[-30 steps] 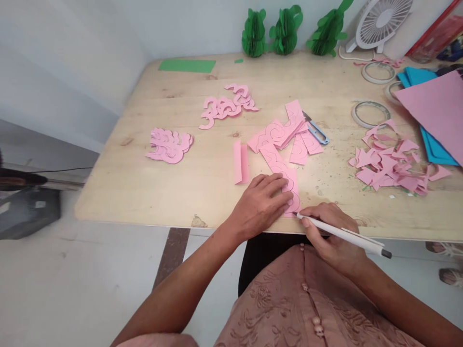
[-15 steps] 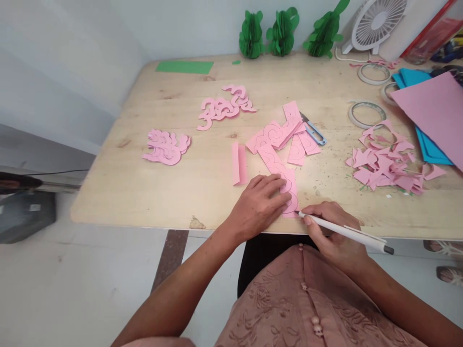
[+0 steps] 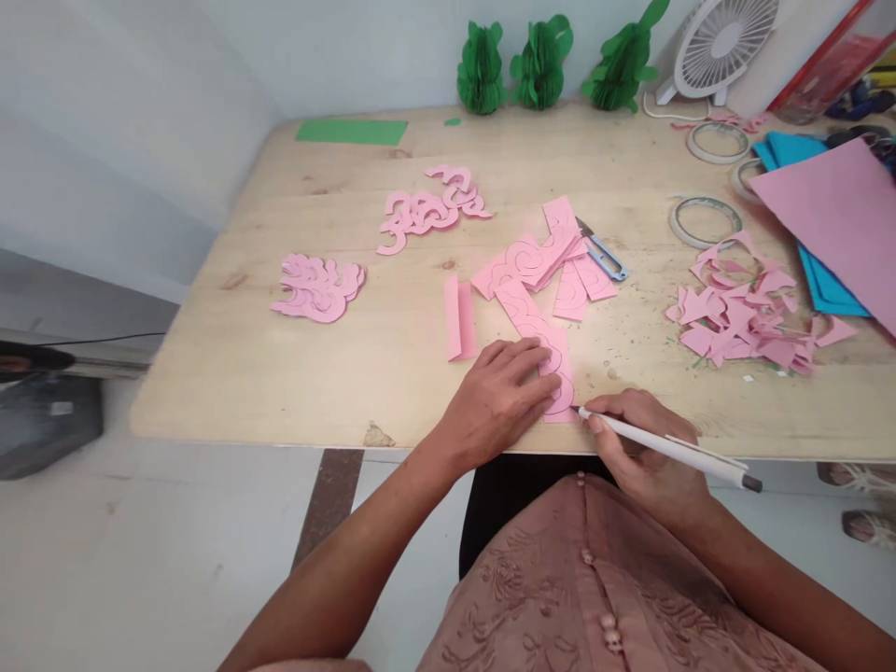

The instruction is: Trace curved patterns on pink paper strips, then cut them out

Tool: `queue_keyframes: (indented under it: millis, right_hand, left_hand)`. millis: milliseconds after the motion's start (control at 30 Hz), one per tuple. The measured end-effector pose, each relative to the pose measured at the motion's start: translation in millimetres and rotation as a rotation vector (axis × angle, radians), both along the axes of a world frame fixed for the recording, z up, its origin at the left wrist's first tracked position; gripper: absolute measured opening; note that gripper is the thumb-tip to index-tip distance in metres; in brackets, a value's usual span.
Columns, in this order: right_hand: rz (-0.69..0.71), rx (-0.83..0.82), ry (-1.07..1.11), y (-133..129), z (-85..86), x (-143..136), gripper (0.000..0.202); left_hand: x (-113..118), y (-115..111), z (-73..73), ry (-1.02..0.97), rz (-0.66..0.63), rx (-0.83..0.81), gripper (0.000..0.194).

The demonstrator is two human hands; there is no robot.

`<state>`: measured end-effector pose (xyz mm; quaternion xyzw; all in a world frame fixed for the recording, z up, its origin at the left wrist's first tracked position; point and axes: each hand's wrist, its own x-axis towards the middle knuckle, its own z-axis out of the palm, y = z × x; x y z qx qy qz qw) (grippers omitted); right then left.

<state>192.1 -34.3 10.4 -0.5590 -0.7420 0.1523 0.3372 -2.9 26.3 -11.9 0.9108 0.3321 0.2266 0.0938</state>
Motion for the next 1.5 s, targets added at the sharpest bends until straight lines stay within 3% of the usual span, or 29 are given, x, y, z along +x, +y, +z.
queue_keyframes:
  millis: [1500]
  right_hand:
    - [-0.038, 0.069, 0.022, 0.8, -3.8, -3.7, 0.009]
  left_hand:
    - [0.0, -1.6, -0.7, -0.031, -0.004, -0.015, 0.016]
